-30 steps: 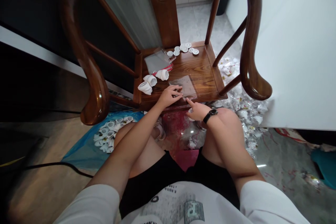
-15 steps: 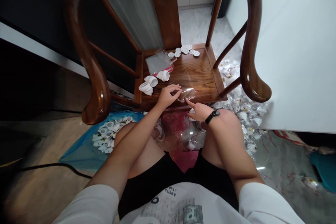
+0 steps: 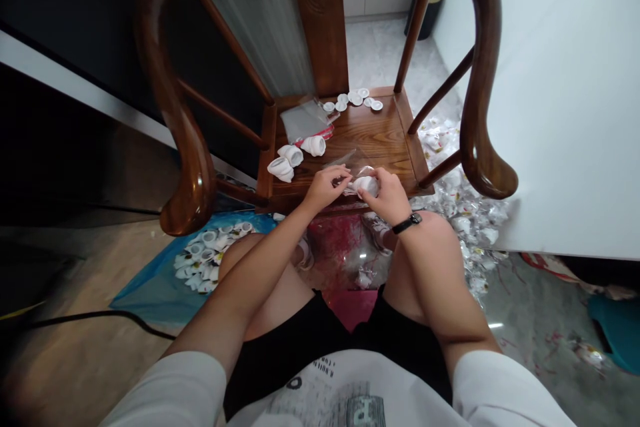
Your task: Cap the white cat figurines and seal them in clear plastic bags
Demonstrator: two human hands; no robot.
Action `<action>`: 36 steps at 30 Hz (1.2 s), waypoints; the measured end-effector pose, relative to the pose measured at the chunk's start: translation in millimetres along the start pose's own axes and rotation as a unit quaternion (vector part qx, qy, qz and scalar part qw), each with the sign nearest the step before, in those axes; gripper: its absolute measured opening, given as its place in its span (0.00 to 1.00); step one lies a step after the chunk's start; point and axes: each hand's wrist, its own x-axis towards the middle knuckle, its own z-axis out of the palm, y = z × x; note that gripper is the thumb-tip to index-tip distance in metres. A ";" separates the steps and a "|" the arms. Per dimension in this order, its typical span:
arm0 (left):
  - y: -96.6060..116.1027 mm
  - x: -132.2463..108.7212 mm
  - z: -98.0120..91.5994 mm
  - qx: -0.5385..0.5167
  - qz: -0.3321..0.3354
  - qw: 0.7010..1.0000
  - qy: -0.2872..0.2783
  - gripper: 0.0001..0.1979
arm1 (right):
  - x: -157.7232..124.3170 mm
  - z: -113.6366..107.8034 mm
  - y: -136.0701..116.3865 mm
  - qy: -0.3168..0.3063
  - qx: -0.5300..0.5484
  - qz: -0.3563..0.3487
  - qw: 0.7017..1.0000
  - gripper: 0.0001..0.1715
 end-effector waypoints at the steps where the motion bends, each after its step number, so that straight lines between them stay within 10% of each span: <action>1: 1.0 -0.1 0.0 0.000 0.000 1.000 0.002 0.06 | 1.3 4.8 2.1 -0.011 0.012 0.010 1.000 0.22; 14: 7.8 -1.7 -0.5 -0.003 0.016 1.000 -0.011 0.06 | 4.5 28.5 13.4 0.013 0.106 0.027 0.994 0.21; 36: 10.4 8.4 3.2 0.103 0.065 0.986 -0.117 0.30 | -5.5 25.6 11.2 -0.226 -0.079 -0.120 0.963 0.06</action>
